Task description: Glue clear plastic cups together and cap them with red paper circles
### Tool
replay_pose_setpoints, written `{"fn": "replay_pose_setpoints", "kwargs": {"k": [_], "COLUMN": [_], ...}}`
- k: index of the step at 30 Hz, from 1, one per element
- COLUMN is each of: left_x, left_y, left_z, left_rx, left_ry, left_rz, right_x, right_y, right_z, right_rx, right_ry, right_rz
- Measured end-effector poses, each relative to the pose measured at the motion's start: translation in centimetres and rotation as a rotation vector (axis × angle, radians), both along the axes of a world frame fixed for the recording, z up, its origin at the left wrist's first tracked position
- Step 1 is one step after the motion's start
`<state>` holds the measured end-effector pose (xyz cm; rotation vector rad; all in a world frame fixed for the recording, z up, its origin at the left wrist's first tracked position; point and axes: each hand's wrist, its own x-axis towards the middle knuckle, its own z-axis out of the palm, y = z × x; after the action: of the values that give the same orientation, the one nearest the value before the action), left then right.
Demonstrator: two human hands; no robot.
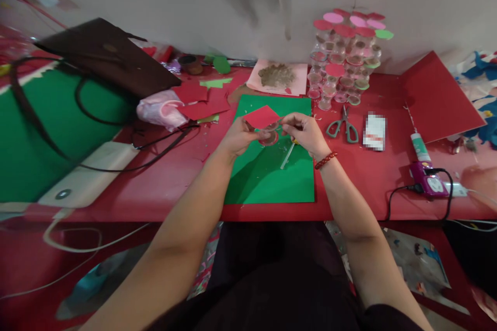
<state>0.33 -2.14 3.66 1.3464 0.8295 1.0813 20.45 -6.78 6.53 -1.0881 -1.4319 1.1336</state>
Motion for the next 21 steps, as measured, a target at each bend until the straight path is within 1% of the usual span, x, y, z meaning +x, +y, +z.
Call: {"fn": "replay_pose_setpoints", "kwargs": {"k": [4, 6, 8, 12, 15, 17, 21], "left_x": [0.0, -0.2, -0.4, -0.9, -1.1, -1.1, -1.0], "left_y": [0.1, 0.2, 0.3, 0.4, 0.3, 0.3, 0.4], "left_z": [-0.1, -0.3, -0.4, -0.6, -0.5, -0.5, -0.6], "left_rx": [-0.012, -0.027, -0.035, -0.027, -0.030, -0.027, -0.013], "left_ry": [-0.004, -0.005, 0.005, 0.032, 0.063, 0.082, 0.075], "left_rz": [-0.034, -0.074, -0.124, -0.220, -0.280, -0.295, -0.273], "right_x": [-0.5, -0.5, -0.1, 1.1, 1.8, 1.9, 1.7], "right_y": [0.0, 0.1, 0.2, 0.7, 1.1, 1.3, 1.2], "right_z": [-0.1, -0.2, -0.4, -0.9, -0.9, -0.8, -0.3], "right_rx": [0.167, 0.226, 0.262, 0.337, 0.366, 0.367, 0.352], "right_ry": [-0.239, -0.315, -0.341, -0.375, -0.444, -0.496, -0.546], "right_rz": [-0.085, -0.107, -0.062, 0.101, 0.181, 0.198, 0.184]}}
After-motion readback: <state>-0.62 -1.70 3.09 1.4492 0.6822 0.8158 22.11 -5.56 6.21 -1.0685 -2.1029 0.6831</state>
